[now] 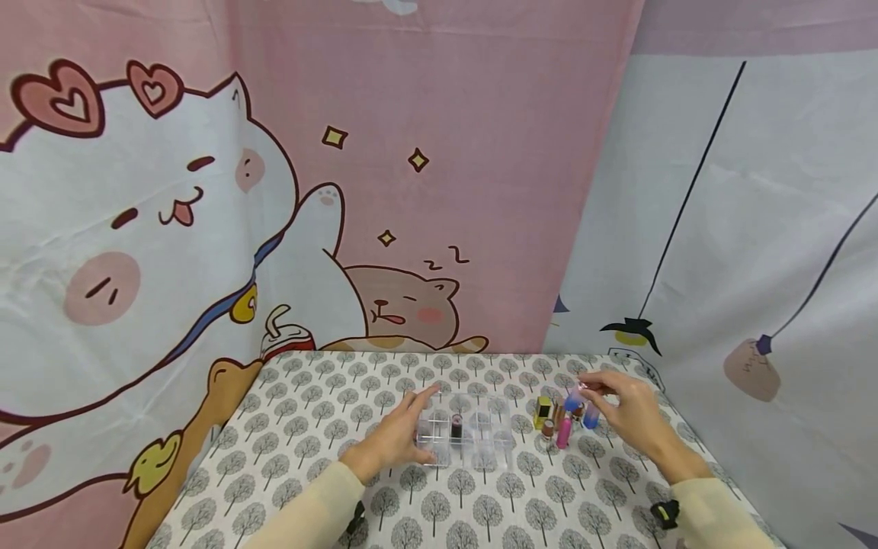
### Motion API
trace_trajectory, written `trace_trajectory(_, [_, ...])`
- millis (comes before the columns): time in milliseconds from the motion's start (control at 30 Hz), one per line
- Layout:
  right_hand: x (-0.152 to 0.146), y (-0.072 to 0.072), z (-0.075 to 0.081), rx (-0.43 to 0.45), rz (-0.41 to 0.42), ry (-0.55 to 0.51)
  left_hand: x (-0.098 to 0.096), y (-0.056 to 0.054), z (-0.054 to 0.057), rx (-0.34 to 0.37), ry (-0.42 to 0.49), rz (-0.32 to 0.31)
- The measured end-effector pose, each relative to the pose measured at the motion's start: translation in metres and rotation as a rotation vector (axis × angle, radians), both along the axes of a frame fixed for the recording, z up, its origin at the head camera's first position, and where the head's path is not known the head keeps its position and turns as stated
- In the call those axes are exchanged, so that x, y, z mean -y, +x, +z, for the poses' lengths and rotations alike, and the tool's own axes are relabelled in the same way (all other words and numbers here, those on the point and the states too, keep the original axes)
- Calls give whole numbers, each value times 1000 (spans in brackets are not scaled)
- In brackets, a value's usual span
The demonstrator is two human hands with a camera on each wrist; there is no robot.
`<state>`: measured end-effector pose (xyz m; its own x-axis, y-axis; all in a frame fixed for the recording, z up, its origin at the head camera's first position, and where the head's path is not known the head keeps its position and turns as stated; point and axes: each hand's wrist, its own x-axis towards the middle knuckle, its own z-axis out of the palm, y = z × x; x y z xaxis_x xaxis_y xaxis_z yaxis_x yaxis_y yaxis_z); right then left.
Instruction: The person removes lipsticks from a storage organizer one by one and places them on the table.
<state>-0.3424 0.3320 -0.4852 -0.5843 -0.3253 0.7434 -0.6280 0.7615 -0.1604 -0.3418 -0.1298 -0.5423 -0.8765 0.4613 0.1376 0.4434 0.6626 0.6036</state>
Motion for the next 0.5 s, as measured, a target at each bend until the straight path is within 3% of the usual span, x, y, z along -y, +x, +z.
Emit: trace_trajectory(500, [-23,4,-19,110,-28,31,0,-2,-1,7,-1,2])
